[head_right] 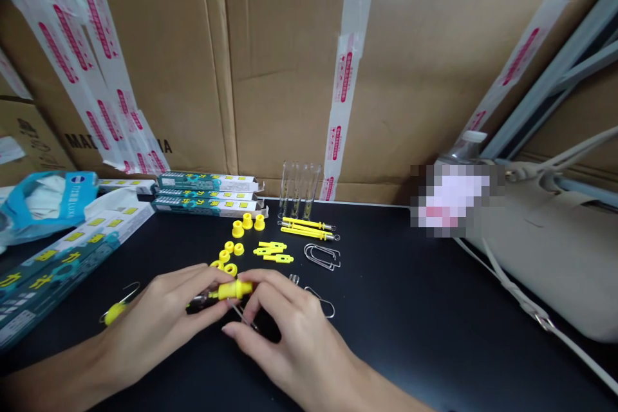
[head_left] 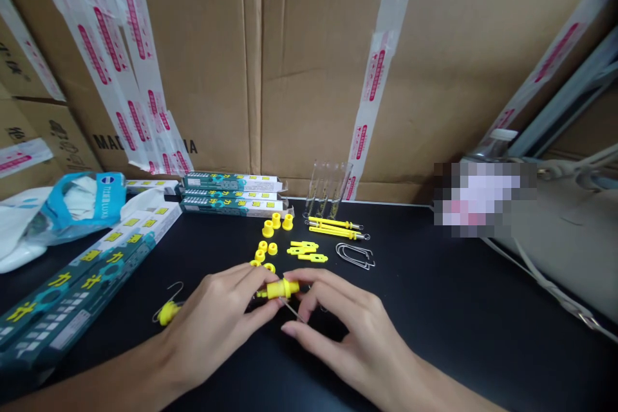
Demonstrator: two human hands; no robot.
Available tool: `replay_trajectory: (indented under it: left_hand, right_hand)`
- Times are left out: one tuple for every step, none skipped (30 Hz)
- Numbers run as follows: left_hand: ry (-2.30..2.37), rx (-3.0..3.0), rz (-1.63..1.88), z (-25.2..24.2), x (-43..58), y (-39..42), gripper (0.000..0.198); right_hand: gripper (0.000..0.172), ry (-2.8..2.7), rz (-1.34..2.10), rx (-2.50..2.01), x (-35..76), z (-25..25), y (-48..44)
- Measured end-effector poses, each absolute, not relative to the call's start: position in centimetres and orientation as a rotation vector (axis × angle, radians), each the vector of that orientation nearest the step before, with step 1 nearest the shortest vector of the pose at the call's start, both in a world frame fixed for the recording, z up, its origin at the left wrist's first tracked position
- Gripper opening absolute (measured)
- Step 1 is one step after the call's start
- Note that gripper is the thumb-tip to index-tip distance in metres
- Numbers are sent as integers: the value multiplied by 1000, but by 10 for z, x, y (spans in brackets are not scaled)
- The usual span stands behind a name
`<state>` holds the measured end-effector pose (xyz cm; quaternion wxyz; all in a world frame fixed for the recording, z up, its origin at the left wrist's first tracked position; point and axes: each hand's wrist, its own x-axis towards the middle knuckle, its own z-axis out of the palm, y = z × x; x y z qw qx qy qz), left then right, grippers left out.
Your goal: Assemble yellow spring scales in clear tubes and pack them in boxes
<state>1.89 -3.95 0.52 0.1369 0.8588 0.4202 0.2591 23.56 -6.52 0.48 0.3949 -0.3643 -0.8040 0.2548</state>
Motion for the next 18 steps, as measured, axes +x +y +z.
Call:
replay_trajectory:
  left_hand:
    - [1199, 2554, 753, 5, 17, -40, 7]
    - [1177, 2634, 762, 6, 16, -40, 7]
    - [1151, 2721, 774, 6, 15, -40, 7]
    - [1124, 2805, 789, 7, 14, -40, 9]
    - [1101, 2880, 806, 7, 13, -40, 13]
    - [1083, 2942, 828, 8, 13, -40, 18]
    - [1069, 2989, 858, 8, 12, -39, 21]
    - [1059, 3023, 896, 7, 12, -39, 23]
    - [1051, 3045, 934, 7, 12, -39, 24]
    - [1044, 3059, 970, 6, 13, -40, 25]
    - [1038, 3067, 999, 5, 13, -40, 25]
    - [1033, 3072, 1023, 4, 14, -41, 25]
    - [1029, 3079, 1037, 4, 14, -41, 25]
    - [1026, 3091, 1046, 4, 15, -42, 26]
    - [1020, 3108, 1053, 4, 15, -43, 26]
    - [1015, 3125, 1058, 4, 16, -44, 27]
    - [1008, 3142, 1056, 5, 16, -44, 27]
    - [1001, 3157, 1053, 5, 16, -45, 27]
  right_hand:
    - [13, -2045, 635, -928, 235, 4, -67]
    - [12, -2052, 608, -940, 234, 3, -68]
    - [11, -2054, 561, -960, 233, 2, -69]
    - [11, -2051, 503, -992, 232, 1, -69]
    - [11, -2048, 454, -1028, 231, 0, -70]
    - [12, -2052, 428, -1060, 231, -1, -70]
    - [15, -2067, 433, -1086, 230, -1, -70]
    - [18, -2087, 471, -1100, 230, -1, -70]
    - [21, -2107, 533, -1106, 230, 0, -70]
    - [23, -2123, 610, -1106, 229, 1, -69]
    - [25, -2127, 689, -1106, 229, 2, -69]
    - [27, -2115, 767, -1117, 229, 3, -68]
    - [27, -2091, 851, -1133, 229, 4, -68]
    - [27, -2052, 941, -1154, 229, 5, -67]
    - [28, -2001, 1039, -1180, 229, 5, -67]
    - [30, -1937, 1137, -1205, 229, 5, -66]
    - [33, -1869, 1225, -1220, 229, 5, -65]
    - [36, -1809, 1297, -1222, 230, 5, -64]
